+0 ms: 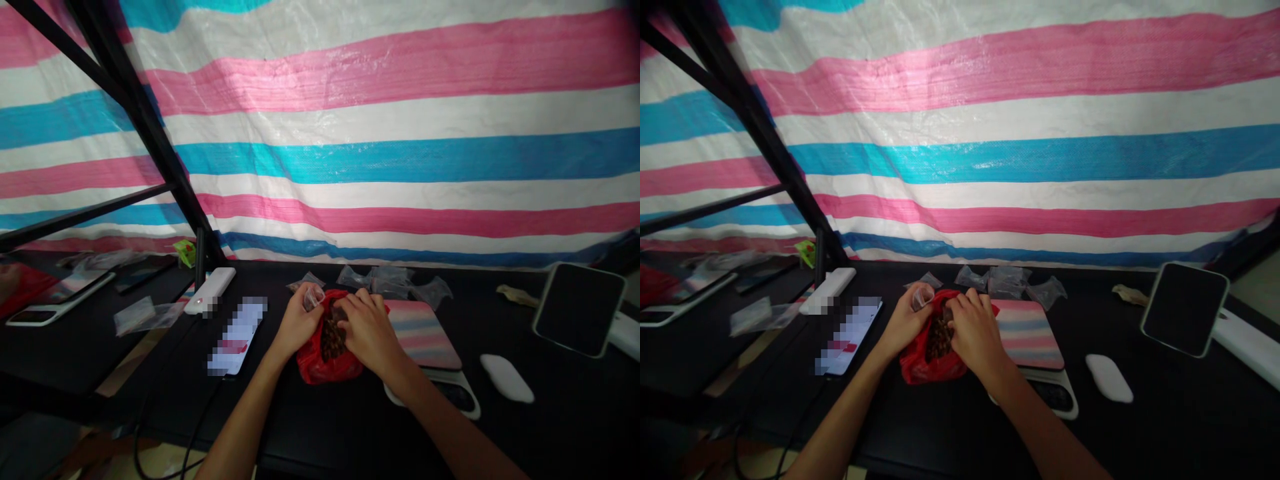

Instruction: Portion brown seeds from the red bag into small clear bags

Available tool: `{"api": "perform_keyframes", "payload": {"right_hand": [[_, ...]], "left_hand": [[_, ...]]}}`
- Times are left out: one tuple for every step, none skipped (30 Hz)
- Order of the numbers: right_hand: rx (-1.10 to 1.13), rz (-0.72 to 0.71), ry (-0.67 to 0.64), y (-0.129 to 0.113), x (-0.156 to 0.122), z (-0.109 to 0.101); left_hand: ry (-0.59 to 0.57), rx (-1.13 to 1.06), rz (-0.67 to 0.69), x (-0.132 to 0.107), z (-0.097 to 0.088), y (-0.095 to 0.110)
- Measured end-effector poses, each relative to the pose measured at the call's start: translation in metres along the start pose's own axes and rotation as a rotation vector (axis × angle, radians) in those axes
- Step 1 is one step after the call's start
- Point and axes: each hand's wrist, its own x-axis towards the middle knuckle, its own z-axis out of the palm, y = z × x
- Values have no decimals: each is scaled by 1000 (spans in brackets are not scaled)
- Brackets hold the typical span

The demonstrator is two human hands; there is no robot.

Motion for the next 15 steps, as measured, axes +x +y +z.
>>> {"api": "perform_keyframes", "payload": {"right_hand": [[36,-18,-5,1,0,0],[66,-35,-9,2,0,-1],[88,-51,-14,3,-1,-1],[108,-65,-21,4,-1,-1],[128,-77,-30,5,-1,-2],[149,-85,-38,5,-1,-2],[173,-88,-44,5,-1,-2],[195,-84,-44,5,-1,-2],[216,-73,-39,6,0,-3],[233,-54,-28,6,1,-4],[248,-31,-14,7,1,-4],[265,-9,2,8,3,-5],[286,10,19,10,4,-7],[311,26,36,12,5,-8],[336,38,54,14,6,-9]], "left_hand": [[20,25,9,0,0,-1],[39,48,16,0,-1,-2],[56,71,21,0,-2,-3],[70,97,26,0,-2,-4],[81,126,31,0,-3,-5],[91,157,37,-1,-3,-5],[101,185,47,-1,-3,-6],[108,209,60,-1,-4,-6],[115,222,75,-1,-4,-5],[124,223,86,-1,-4,-5],[133,216,92,-1,-4,-4],[139,207,91,-1,-4,-4],[145,199,85,-1,-4,-3],[145,192,76,-1,-4,-2],[140,188,69,-1,-4,-1]]}}
